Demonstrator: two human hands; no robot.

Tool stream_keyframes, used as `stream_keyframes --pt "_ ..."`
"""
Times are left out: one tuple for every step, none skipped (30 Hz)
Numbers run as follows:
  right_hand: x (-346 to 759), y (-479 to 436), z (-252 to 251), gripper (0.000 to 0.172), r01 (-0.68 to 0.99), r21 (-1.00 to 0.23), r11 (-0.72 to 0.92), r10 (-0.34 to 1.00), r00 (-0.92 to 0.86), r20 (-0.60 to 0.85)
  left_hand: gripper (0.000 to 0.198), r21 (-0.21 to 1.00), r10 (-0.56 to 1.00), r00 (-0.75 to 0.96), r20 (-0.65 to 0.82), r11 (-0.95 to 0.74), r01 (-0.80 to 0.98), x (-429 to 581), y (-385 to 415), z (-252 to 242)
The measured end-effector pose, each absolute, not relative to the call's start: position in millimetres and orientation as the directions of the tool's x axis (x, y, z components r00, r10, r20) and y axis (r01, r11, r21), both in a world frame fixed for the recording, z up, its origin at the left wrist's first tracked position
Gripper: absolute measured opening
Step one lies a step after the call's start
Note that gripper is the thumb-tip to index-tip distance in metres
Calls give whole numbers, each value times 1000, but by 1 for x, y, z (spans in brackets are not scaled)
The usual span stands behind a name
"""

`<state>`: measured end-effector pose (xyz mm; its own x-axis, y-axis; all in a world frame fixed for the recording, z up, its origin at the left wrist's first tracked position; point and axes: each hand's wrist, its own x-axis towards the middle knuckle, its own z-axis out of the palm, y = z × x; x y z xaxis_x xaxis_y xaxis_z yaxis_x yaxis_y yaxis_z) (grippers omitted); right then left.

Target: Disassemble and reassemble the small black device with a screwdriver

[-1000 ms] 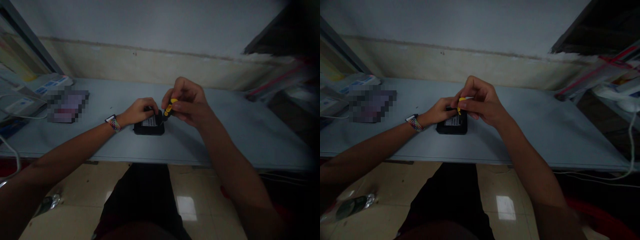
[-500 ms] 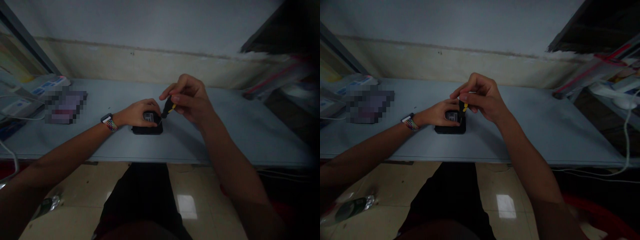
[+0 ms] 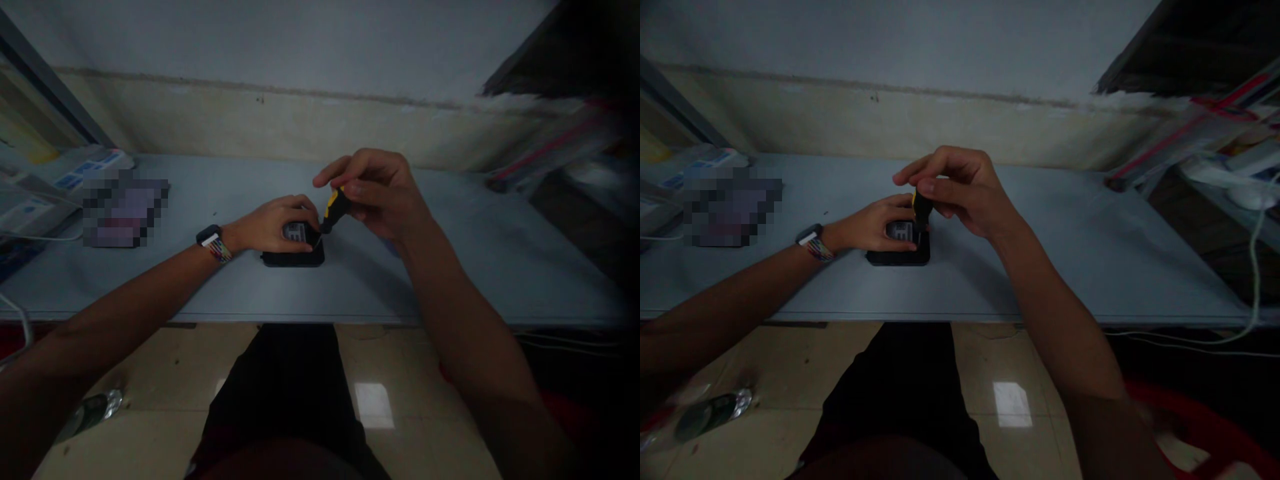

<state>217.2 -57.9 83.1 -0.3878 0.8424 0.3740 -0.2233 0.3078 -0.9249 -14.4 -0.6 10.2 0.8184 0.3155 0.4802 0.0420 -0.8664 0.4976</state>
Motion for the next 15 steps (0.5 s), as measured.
stream_keyframes --pt "217 -57 83 36 -226 -932 282 851 -389 352 34 493 313 817 484 -869 41 -14 -1 10" --pt "217 -57 84 39 -224 -941 254 860 -393 325 35 487 310 817 486 -872 41 -14 -1 10" --pt "216 -57 84 42 -222 -947 231 864 -400 304 35 481 307 818 487 -876 42 -14 -1 10" --pt "216 -58 86 45 -225 -949 221 863 -409 298 35 476 304 819 486 -878 43 -14 -1 10" --pt "216 -59 87 46 -229 -949 218 857 -420 298 35 474 304 820 485 -880 46 -14 -1 10" --pt "215 -60 89 44 -236 -947 219 848 -433 304 34 473 305 821 483 -880 49 -14 -1 10" --pt "215 -62 91 41 -242 -944 223 837 -449 313 34 475 308 821 481 -879 51 -14 -1 10" --pt "215 -63 93 37 -247 -941 234 824 -463 326 33 476 310 821 480 -878 53 -14 -1 10" --pt "216 -64 94 34 -242 -938 247 813 -475 336 33 478 310 821 479 -877 53 -15 -1 10" --pt "217 -66 96 32 -226 -938 262 805 -485 342 33 479 310 822 478 -876 53 -15 -1 10" --pt "218 -67 98 31 -207 -936 285 798 -490 351 33 479 311 822 478 -876 53 -15 -1 9" --pt "220 -67 99 30 -185 -932 311 794 -489 362 32 480 311 821 478 -876 52 -15 -1 9" --pt "221 -68 100 30 -160 -929 334 794 -483 369 31 480 312 821 479 -876 52 -15 -1 9" --pt "222 -69 101 30 -138 -926 350 797 -475 373 31 480 314 819 481 -876 54 -15 -1 9" --pt "223 -69 102 30 -119 -924 363 802 -465 375 30 480 317 817 482 -876 56 -15 -1 9"
